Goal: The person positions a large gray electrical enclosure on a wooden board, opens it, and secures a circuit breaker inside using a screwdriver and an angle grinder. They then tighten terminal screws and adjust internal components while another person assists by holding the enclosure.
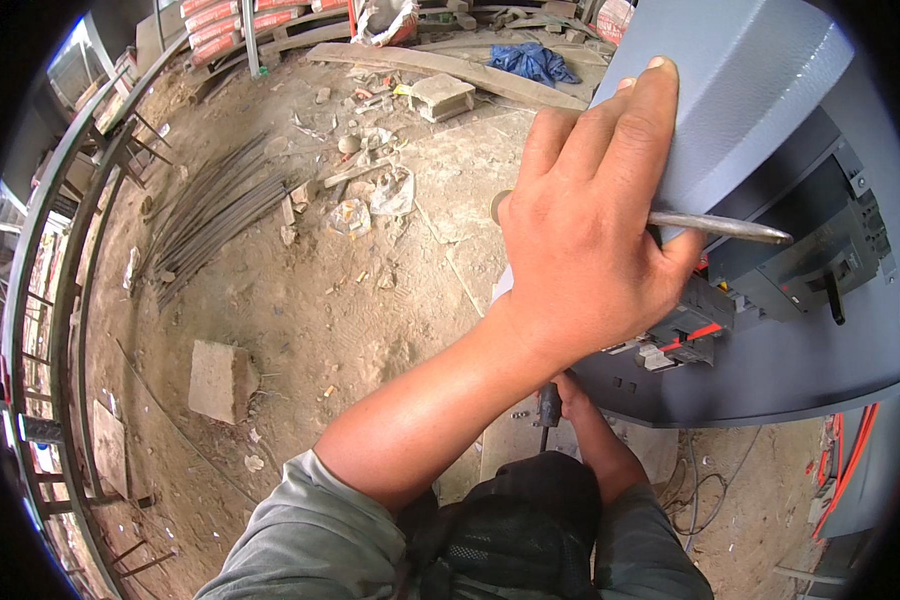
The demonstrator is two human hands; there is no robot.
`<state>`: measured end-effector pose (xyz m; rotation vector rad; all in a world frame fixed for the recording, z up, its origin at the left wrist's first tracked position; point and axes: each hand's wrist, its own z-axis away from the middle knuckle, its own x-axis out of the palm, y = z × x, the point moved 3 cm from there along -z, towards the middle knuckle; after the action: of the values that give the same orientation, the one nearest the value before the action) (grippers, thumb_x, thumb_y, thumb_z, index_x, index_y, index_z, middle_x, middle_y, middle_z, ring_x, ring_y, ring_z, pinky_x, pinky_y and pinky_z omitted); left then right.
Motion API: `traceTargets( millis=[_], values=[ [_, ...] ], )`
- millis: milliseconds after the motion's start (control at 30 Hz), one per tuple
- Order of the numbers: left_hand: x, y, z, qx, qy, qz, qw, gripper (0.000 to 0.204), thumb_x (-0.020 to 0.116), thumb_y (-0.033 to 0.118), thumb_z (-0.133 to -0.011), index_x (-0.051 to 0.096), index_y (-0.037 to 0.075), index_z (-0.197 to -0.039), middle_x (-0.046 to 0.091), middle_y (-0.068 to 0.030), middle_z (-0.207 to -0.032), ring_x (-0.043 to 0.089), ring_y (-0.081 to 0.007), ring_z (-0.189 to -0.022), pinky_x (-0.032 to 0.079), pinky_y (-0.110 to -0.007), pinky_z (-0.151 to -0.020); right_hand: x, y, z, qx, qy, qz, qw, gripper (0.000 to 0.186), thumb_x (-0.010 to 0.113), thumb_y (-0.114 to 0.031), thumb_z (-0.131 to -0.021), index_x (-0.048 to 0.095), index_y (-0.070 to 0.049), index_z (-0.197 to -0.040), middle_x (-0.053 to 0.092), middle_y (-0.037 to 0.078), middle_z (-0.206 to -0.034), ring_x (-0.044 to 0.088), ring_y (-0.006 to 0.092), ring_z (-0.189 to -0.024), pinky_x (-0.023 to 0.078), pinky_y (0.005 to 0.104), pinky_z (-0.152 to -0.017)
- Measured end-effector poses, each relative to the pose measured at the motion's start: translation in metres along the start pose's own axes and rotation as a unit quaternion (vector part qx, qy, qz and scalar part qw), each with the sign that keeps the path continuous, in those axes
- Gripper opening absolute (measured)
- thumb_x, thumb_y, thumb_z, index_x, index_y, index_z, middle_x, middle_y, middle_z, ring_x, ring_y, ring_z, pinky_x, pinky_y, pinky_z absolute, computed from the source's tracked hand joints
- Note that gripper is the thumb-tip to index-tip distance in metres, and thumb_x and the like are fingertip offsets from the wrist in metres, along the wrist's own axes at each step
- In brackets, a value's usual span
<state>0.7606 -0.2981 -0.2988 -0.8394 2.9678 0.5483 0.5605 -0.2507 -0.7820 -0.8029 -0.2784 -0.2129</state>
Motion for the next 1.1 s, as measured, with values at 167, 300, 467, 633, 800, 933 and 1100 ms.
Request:
traceTargets(
  millis=[167, 300, 467, 633, 800, 933, 1100],
  values=[
    [0.001, 0.000, -0.001, 0.004, 0.005, 0.004, 1.000, 0.081, 0.072, 0.013, -0.061, 0.054, 0.001, -0.139, 0.067, -0.0191, -0.118, 0.060, -0.0368, -0.091, 0.054, -0.042, -0.080, -0.005, 0.002, -0.004, -0.006, -0.002, -0.009, 1.000, 0.021, 0.073, -0.015, -0.077, 0.059, -0.006, -0.090, 0.063, 0.008, -0.072, 0.064, 0.0225, -0.059, 0.055, 0.0379, -0.056],
    [-0.001, 0.000, -0.001, -0.004, -0.008, 0.002, 1.000, 0.079, 0.071, 0.012, -0.062, 0.054, 0.000, -0.138, 0.067, -0.0197, -0.118, 0.060, -0.0369, -0.091, 0.054, -0.042, -0.080, 0.004, 0.003, -0.006, 0.002, -0.003, 0.012, 1.000, 0.021, 0.074, -0.016, -0.077, 0.059, -0.006, -0.089, 0.062, 0.007, -0.073, 0.064, 0.0225, -0.060, 0.055, 0.0386, -0.056],
    [-0.001, 0.002, -0.001, -0.010, -0.014, 0.006, 1.000, 0.078, 0.071, 0.011, -0.063, 0.054, 0.000, -0.138, 0.067, -0.0199, -0.118, 0.060, -0.0369, -0.091, 0.053, -0.042, -0.082, -0.006, 0.008, -0.010, 0.018, -0.012, -0.019, 1.000, 0.020, 0.073, -0.015, -0.076, 0.060, -0.006, -0.088, 0.062, 0.008, -0.072, 0.064, 0.0237, -0.060, 0.055, 0.0387, -0.056],
    [0.000, 0.002, -0.001, -0.003, -0.004, 0.011, 1.000, 0.078, 0.072, 0.011, -0.062, 0.054, 0.000, -0.138, 0.068, -0.0188, -0.117, 0.060, -0.0365, -0.091, 0.053, -0.041, -0.083, -0.025, 0.018, -0.008, 0.022, 0.000, -0.043, 0.999, 0.020, 0.074, -0.014, -0.075, 0.061, -0.006, -0.088, 0.063, 0.009, -0.070, 0.064, 0.0237, -0.059, 0.055, 0.0384, -0.056],
    [0.000, -0.001, 0.001, -0.004, 0.002, 0.003, 1.000, 0.078, 0.073, 0.012, -0.062, 0.056, 0.001, -0.137, 0.068, -0.0171, -0.116, 0.060, -0.0357, -0.090, 0.053, -0.041, -0.082, -0.021, 0.022, -0.003, -0.006, 0.015, 0.011, 1.000, 0.022, 0.074, -0.014, -0.074, 0.060, -0.006, -0.089, 0.062, 0.009, -0.071, 0.064, 0.0231, -0.059, 0.055, 0.0384, -0.056],
    [0.001, 0.000, 0.000, -0.006, 0.007, 0.002, 1.000, 0.078, 0.074, 0.013, -0.062, 0.056, 0.002, -0.137, 0.069, -0.0168, -0.114, 0.060, -0.0351, -0.090, 0.052, -0.041, -0.082, -0.029, 0.023, -0.003, 0.019, 0.019, -0.016, 1.000, 0.022, 0.074, -0.014, -0.074, 0.060, -0.006, -0.090, 0.063, 0.009, -0.071, 0.064, 0.0228, -0.059, 0.055, 0.0377, -0.056],
    [0.003, -0.002, 0.001, 0.002, 0.013, -0.003, 1.000, 0.076, 0.072, 0.012, -0.064, 0.057, 0.001, -0.137, 0.067, -0.0166, -0.104, 0.060, -0.0345, -0.086, 0.051, -0.042, -0.081, -0.016, 0.013, -0.001, 0.021, -0.032, 0.013, 0.999, 0.022, 0.074, -0.015, -0.075, 0.060, -0.006, -0.089, 0.063, 0.008, -0.072, 0.064, 0.0223, -0.060, 0.055, 0.0372, -0.057]
  ],
)
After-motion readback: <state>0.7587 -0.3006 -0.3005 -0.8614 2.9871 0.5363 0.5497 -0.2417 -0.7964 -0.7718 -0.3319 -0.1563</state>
